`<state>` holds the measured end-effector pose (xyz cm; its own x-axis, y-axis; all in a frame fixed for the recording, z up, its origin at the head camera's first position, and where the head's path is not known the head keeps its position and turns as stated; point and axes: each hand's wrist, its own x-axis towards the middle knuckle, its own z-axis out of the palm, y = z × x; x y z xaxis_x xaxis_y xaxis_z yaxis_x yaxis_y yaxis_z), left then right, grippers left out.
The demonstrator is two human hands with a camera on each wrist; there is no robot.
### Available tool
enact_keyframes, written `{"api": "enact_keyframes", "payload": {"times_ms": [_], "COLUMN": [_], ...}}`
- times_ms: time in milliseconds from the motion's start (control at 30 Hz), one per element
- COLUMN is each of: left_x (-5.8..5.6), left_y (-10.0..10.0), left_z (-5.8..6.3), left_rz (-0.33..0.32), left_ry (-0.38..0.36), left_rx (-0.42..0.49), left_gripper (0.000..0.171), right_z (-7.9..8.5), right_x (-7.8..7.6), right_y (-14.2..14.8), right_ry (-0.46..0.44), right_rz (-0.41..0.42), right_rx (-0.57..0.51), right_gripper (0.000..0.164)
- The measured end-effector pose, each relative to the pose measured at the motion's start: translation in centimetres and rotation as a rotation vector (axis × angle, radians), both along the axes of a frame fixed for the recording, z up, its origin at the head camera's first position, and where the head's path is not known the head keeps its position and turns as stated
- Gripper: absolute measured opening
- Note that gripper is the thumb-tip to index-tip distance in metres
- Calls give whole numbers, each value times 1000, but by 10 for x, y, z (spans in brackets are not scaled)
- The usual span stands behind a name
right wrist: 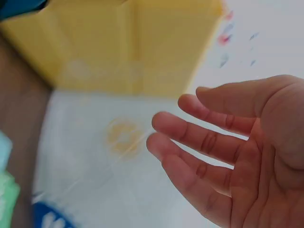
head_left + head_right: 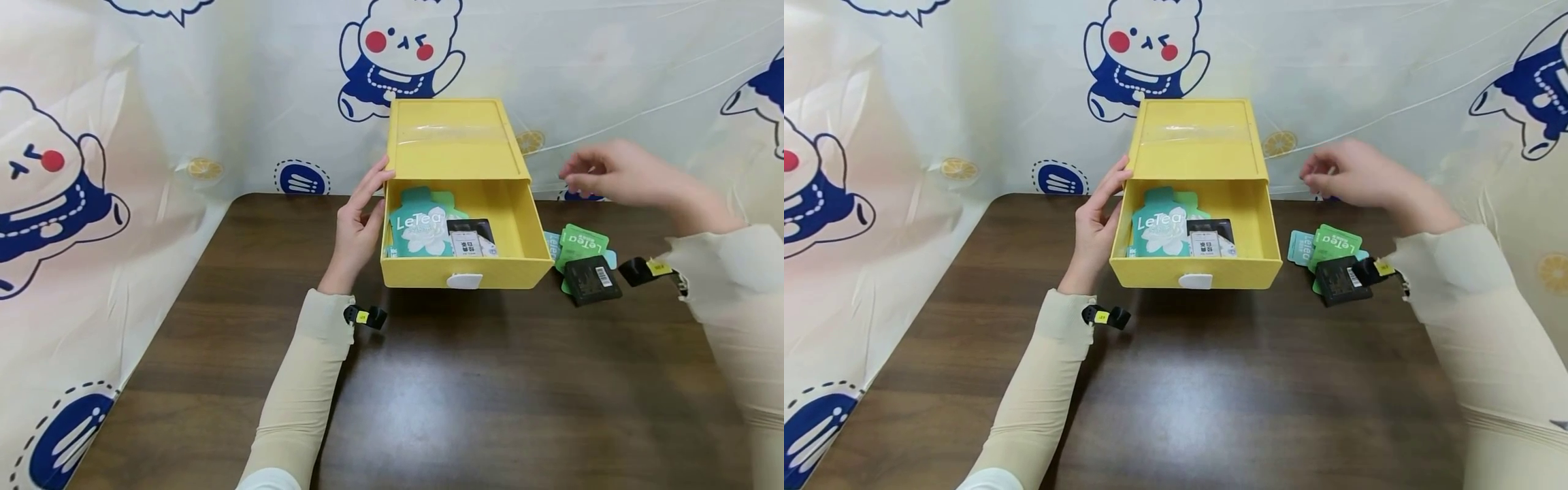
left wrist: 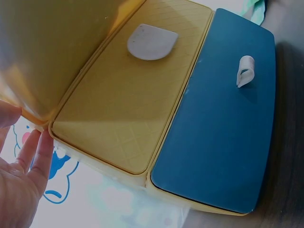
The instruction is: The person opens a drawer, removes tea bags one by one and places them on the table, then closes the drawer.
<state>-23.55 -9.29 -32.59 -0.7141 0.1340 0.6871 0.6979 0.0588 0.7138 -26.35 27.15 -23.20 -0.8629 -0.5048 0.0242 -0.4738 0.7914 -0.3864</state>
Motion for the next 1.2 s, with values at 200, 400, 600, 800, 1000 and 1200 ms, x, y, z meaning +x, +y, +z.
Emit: {"api": "enact_keyframes", "payload": {"times_ms": [200, 400, 600, 800, 1000, 1200], "left_x": [-1, -2, -3, -2, 0, 2], "left_y": [-1, -1, -3, -3, -2, -4], "left_z": [0, 0, -1, -1, 2, 2], "left_rz": [-10, -14, -14, -30, -22, -12], "left_ry": [4, 8, 10, 10, 16, 8], "left_rx": [6, 6, 8, 4, -12, -9], "left_gripper": [38, 37, 37, 37, 37, 37], "right_z": [42, 68, 76, 59, 45, 44], "right_x": [8, 13, 15, 15, 14, 11], "right_y": [-47, -96, -137, -161, -168, -180], "right_ry": [10, -116, -395, -622, -704, -717], "right_rz": [99, 219, 304, 251, 136, 119], "right_rx": [54, 177, 333, 369, 345, 390], "right_gripper": [23, 32, 40, 35, 48, 53]}}
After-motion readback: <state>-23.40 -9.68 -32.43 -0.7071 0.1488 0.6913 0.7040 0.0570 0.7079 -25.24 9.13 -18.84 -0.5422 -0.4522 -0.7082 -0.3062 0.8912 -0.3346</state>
